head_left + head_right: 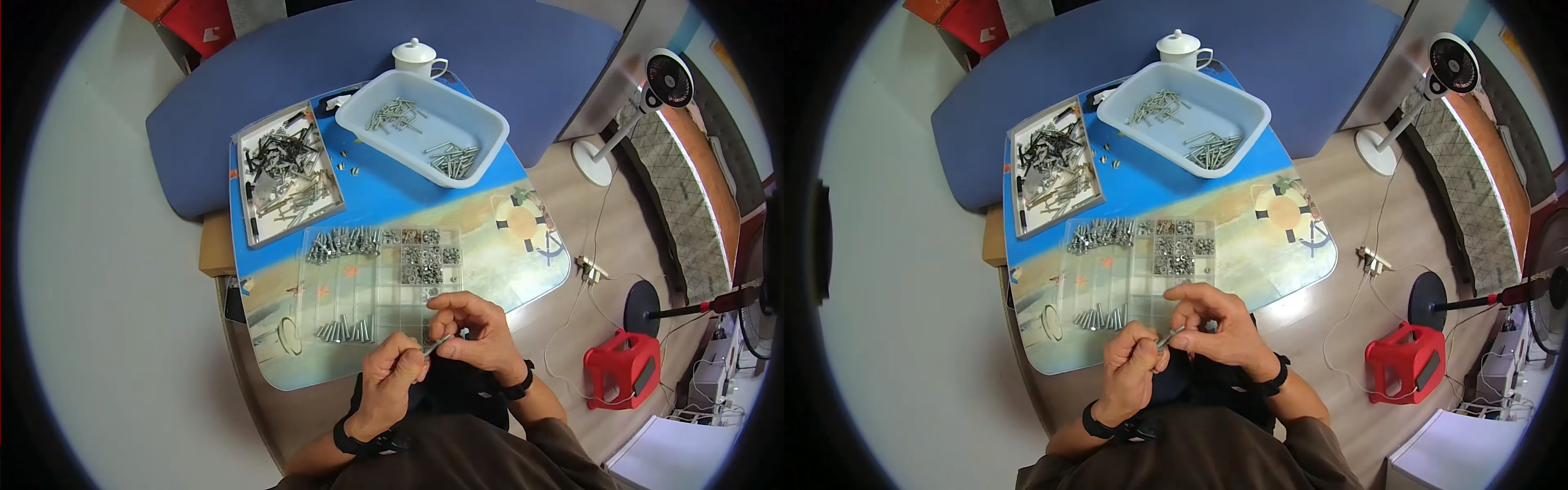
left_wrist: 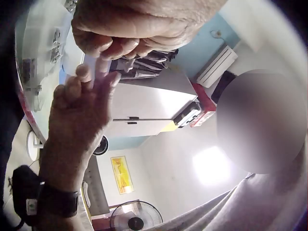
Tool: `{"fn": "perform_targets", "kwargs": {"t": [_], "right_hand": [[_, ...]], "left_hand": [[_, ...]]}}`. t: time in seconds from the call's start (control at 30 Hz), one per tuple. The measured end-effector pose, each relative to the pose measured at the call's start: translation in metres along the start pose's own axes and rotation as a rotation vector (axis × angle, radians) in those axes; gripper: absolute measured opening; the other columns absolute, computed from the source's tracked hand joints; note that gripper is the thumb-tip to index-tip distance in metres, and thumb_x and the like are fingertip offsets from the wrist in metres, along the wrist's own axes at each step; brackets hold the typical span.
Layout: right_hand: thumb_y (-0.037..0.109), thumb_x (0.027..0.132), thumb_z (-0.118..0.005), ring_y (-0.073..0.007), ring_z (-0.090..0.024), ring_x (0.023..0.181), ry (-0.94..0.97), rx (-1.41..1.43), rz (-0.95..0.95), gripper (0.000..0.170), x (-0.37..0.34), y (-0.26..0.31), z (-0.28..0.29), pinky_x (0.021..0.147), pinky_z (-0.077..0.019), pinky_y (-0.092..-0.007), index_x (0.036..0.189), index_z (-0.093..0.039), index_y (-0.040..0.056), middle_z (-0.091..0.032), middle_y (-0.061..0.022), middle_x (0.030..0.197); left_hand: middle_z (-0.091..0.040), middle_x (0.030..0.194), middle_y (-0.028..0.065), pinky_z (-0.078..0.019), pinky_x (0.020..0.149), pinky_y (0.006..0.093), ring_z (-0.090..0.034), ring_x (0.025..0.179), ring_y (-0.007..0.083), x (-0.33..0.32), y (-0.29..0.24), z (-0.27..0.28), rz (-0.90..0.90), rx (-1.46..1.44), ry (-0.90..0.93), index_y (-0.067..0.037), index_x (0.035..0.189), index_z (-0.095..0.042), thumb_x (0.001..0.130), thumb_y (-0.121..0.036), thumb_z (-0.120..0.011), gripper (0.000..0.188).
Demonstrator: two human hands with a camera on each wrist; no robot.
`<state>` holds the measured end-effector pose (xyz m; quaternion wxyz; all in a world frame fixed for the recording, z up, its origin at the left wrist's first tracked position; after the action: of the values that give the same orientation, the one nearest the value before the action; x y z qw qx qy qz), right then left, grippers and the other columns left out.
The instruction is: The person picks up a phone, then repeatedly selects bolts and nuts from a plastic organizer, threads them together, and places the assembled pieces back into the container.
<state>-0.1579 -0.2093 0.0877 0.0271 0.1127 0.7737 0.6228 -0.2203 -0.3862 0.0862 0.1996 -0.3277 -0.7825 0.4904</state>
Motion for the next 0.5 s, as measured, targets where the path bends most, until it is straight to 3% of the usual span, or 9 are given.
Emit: {"fn": "perform_targets", "kwargs": {"t": [0.17,0.37,0.5], "right_hand": [[0.004,0.084,-0.080,-0.0072,-0.062,0.074,-0.013,0.104,-0.067,0.052,-0.012,-0.014,0.005,0.067,-0.0499,-0.0228,0.131,-0.059,-0.0006,-0.066,-0.0039,0.089],[0.006,0.086,-0.079,-0.0076,-0.062,0.070,0.034,0.007,0.036,0.049,-0.001,-0.007,0.003,0.064,-0.0510,-0.0229,0.130,-0.059,-0.0011,-0.066,-0.0048,0.090],[0.007,0.085,-0.080,-0.0069,-0.062,0.069,-0.027,0.078,-0.028,0.050,-0.008,-0.017,0.006,0.060,-0.0487,-0.0227,0.130,-0.059,-0.0006,-0.067,-0.0045,0.089]], "left_hand": [[-0.049,0.077,0.0013,-0.0376,0.061,0.0268,-0.046,0.066,0.0105,0.001,-0.004,0.008,0.037,0.067,-0.037,-0.004,0.090,-0.053,0.104,-0.026,-0.060,0.027],[-0.052,0.073,-0.0003,-0.0395,0.064,0.0236,-0.047,0.068,0.0074,0.002,-0.004,-0.003,0.023,0.027,-0.028,-0.004,0.087,-0.054,0.106,-0.023,-0.056,0.027],[-0.049,0.076,0.0009,-0.0369,0.061,0.0267,-0.046,0.066,0.0100,0.001,-0.004,0.007,0.032,0.064,-0.051,-0.004,0.092,-0.054,0.104,-0.027,-0.060,0.027]]}}
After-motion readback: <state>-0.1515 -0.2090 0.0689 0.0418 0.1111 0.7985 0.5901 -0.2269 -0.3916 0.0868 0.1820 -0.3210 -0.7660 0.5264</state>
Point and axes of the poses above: each hand's wrist, its own x-axis towards the middle knuckle, its own z-axis out of the back of the hand, y = z × x, the point moved 1 cm from there along x, towards the middle knuckle
